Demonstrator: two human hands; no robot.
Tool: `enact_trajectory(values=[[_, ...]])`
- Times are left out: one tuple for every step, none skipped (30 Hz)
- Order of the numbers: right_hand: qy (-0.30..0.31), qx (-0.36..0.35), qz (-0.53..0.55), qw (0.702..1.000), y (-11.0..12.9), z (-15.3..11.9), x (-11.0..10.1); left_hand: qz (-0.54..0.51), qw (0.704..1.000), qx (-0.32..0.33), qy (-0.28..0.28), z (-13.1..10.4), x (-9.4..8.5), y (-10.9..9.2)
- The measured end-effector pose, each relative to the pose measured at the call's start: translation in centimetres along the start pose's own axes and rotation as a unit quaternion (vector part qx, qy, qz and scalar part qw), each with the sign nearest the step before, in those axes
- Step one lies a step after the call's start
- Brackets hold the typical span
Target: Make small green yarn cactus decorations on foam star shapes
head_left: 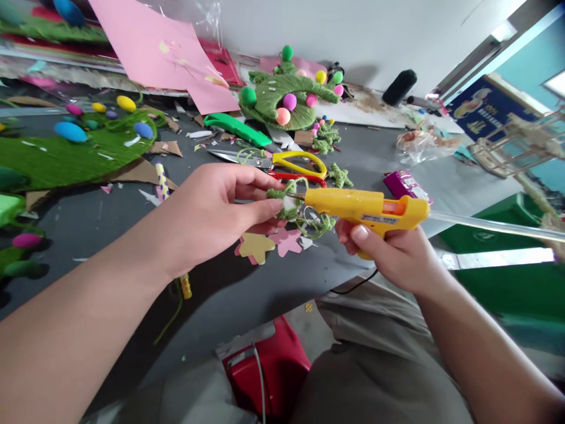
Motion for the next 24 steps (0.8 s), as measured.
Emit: enact_trajectory(values=[[0.001,-0.002,0.0,1.0,0.0,0.0,0.0,0.001,1.0,0.002,-0.002,0.0,0.0,0.0],[0.001,-0.005,0.001,1.0,0.0,0.0,0.0,0.001,1.0,0.004,-0.002,0.0,0.0,0.0],[0.002,-0.008,0.005,1.0,0.1,-0.1,0.0,0.0,1.0,0.004,-0.003,-0.1,-0.1,-0.1],[0.002,-0.012,0.01,1.0,0.1,-0.1,0.1,0.0,1.0,0.003,-0.001,-0.1,0.0,-0.1],[0.001,-0.017,0.015,1.0,0.2,0.0,0.1,0.0,1.0,0.001,-0.001,-0.2,0.0,-0.1],[-0.001,-0.024,0.019,1.0,0.3,0.0,0.1,0.001,1.0,-0.004,-0.001,-0.2,0.0,-0.1],[-0.003,-0.031,0.02,0.999,0.4,0.0,0.1,0.002,1.0,-0.009,0.001,-0.2,0.0,0.0],[-0.006,-0.039,0.018,0.999,0.5,0.1,0.1,0.003,1.0,-0.014,0.002,-0.2,0.0,0.0],[-0.009,-0.046,0.013,0.999,0.7,0.1,0.2,0.004,1.0,-0.017,0.003,-0.2,0.0,0.0],[-0.011,-0.052,0.007,0.999,0.8,0.2,0.2,0.006,1.0,-0.019,0.004,-0.2,0.0,0.0],[-0.012,-0.057,0.001,0.998,1.0,0.2,0.2,0.008,1.0,-0.017,0.004,-0.2,0.0,0.0],[-0.012,-0.06,-0.003,0.998,1.1,0.2,0.3,0.01,1.0,-0.015,0.004,-0.1,0.0,0.0],[-0.013,-0.063,-0.006,0.998,1.2,0.2,0.3,0.012,1.0,-0.013,0.004,-0.1,0.0,0.0],[-0.013,-0.066,-0.008,0.998,1.3,0.2,0.3,0.014,1.0,-0.011,0.005,-0.1,0.0,0.0],[-0.013,-0.069,-0.01,0.997,1.4,0.2,0.3,0.015,1.0,-0.011,0.005,-0.1,0.0,0.1],[-0.014,-0.069,-0.012,0.997,1.5,0.1,0.3,0.014,1.0,-0.011,0.005,-0.1,0.0,0.1],[-0.016,-0.069,-0.014,0.997,1.5,0.1,0.2,0.014,1.0,-0.014,0.005,-0.1,0.0,0.1],[-0.017,-0.067,-0.015,0.998,1.5,0.1,0.2,0.012,1.0,-0.018,0.004,-0.1,0.0,0.1],[-0.018,-0.065,-0.015,0.998,1.5,0.1,0.2,0.01,1.0,-0.021,0.004,-0.2,0.0,0.1],[-0.019,-0.064,-0.015,0.998,1.5,0.1,0.2,0.008,1.0,-0.023,0.003,-0.2,0.0,0.1],[-0.02,-0.064,-0.015,0.998,1.5,0.1,0.2,0.007,1.0,-0.024,0.002,-0.2,0.0,0.1],[-0.021,-0.066,-0.016,0.997,1.5,0.1,0.2,0.008,1.0,-0.023,0.002,-0.3,0.0,0.1],[-0.021,-0.068,-0.016,0.997,1.6,0.1,0.3,0.008,1.0,-0.022,0.002,-0.3,0.0,0.1],[-0.021,-0.07,-0.017,0.997,1.6,0.1,0.3,0.009,1.0,-0.021,0.001,-0.3,0.0,0.1]])
Point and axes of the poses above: each hand's wrist, its own z-axis towards the middle knuckle, its own x-axis out of the palm, y = z × x, the point moved 6 cm from there along z, towards the middle knuckle, and after that the axes turned 3 degrees about -y, right-handed, at the moved point
